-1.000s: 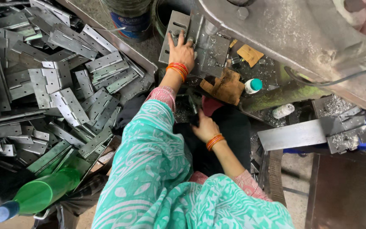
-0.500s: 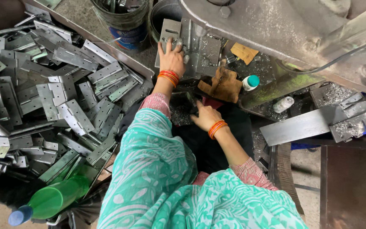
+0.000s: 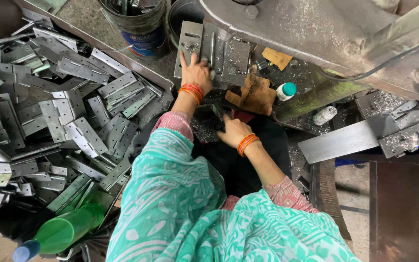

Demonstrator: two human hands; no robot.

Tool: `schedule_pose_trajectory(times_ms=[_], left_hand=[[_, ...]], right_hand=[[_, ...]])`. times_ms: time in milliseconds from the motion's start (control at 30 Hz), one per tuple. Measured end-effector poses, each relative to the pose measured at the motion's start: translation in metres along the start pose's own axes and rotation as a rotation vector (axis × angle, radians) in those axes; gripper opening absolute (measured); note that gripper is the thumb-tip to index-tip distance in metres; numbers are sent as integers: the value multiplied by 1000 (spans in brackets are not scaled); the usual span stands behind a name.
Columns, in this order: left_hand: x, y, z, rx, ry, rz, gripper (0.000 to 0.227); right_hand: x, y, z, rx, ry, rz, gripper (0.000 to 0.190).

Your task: The person operates a manual punching machine to process metal hinge components. They pick up individual metal pieces from a bin, place them into the machine's die, and pull a lever to activate the punch. The processed pieces are then dropped into a collection bin.

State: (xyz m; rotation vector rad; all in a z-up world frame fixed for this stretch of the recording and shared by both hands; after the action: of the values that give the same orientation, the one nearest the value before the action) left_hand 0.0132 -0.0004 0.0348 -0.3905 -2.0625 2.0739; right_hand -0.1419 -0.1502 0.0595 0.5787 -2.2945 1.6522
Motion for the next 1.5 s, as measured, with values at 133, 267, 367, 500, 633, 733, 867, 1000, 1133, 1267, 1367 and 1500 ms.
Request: schedule_pose_trajectory(times_ms=[133,267,367,500,633,733,867,1000,1133,1267,1367,1500], left_hand=[[41,7,-1,-120,115,-70,32],[56,21,4,-126,111,255,31],[54,21,9,-183,91,376,33],[60,-7,9,-72,145,446,23],[76,-42,3,260,132,714,30],[76,-43,-9,655,-63,653,27],[48,-6,-17,1147,-239,591,22],[5,37,-16,1847,-159,479,26],[-12,48,-21,2127,72,295,28],[7,26,-37,706,-207,543,41],[18,10,-40,291,-295,511,50],[23,1,-36,351,-224,430,36]], right_hand=[[1,0,-1,-33,0,19,65],[2,0,-1,-14,19,22,68],[4,-1,0,-31,-10,48,72],[-2,-1,9,-96,-54,33,64],[-19,-9,38,-251,-139,201,57],[-37,-12,57,-515,-122,379,55],[-60,-8,62,-1154,-186,377,55],[-64,-13,59,-1476,-261,398,33],[-58,-33,58,-1551,-390,654,25],[-50,-47,40,-921,-615,949,24],[-54,-34,16,-262,-558,771,30],[-75,-23,-7,75,-645,611,42]])
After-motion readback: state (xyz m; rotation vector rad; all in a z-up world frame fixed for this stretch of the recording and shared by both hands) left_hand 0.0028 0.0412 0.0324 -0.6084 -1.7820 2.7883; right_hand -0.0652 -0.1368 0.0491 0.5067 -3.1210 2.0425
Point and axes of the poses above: each hand's wrist, its own x-axis away from the middle knuckle, its own y-axis out of the palm, z = x × y, the point moved 2 cm from there along -x, towards the middle knuckle, and after that the axes turned 4 degrees about -x, right-handed, at the moved point
